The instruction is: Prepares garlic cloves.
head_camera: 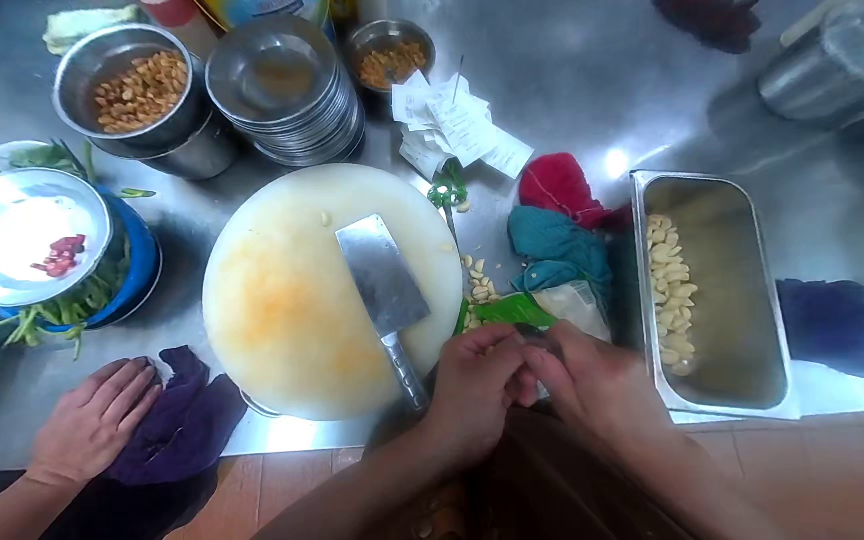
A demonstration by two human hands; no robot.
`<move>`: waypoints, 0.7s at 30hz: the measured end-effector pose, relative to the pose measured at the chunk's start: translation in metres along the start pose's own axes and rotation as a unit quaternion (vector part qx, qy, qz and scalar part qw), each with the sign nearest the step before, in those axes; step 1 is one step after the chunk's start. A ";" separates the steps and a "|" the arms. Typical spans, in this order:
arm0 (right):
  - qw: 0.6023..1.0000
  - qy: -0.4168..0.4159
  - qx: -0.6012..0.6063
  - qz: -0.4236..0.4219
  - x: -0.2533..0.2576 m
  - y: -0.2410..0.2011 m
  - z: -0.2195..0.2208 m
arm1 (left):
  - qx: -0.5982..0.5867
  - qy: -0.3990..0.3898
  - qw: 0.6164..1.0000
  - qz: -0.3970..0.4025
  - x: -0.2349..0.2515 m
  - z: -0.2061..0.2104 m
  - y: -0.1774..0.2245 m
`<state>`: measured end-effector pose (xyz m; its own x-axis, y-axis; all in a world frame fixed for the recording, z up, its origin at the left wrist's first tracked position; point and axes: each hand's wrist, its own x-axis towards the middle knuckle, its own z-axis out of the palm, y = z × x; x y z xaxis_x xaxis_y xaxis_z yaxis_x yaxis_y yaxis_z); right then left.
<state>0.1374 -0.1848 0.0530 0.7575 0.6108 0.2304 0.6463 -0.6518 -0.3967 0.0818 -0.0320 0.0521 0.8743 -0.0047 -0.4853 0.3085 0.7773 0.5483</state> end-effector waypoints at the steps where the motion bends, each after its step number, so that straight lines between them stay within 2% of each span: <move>1: 1.000 -0.013 0.019 0.013 0.001 0.000 0.003 | -0.003 0.023 1.000 0.010 0.001 0.000 -0.003; 4: 0.974 -0.076 0.185 0.101 0.005 0.001 0.002 | -0.027 0.076 0.996 0.029 0.011 -0.005 -0.007; 6: 0.959 -0.064 0.246 0.127 0.011 0.007 0.000 | -0.086 0.073 0.994 0.007 0.021 -0.015 -0.003; 9: 0.973 -0.058 0.172 0.141 0.027 0.027 0.010 | -0.196 0.064 0.978 -0.019 0.024 -0.029 0.000; 11: 0.978 -0.082 0.118 0.151 0.039 0.041 0.024 | -0.216 0.044 0.975 -0.011 0.023 -0.035 -0.002; 15: 0.962 -0.183 0.048 0.196 0.059 0.042 0.040 | -0.219 0.046 0.975 0.009 0.024 -0.039 0.003; 18: 0.959 -0.205 0.041 0.189 0.062 0.036 0.048 | -0.224 0.049 0.973 0.000 0.022 -0.035 0.013; 21: 0.956 -0.214 0.066 0.190 0.062 0.037 0.053 | -0.289 -0.001 0.957 -0.006 0.023 -0.035 0.015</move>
<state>0.2034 -0.1477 0.0057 0.8096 0.4881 -0.3261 0.2940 -0.8180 -0.4944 0.0935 0.0016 0.0253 0.8732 -0.0173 -0.4871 0.0606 0.9955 0.0734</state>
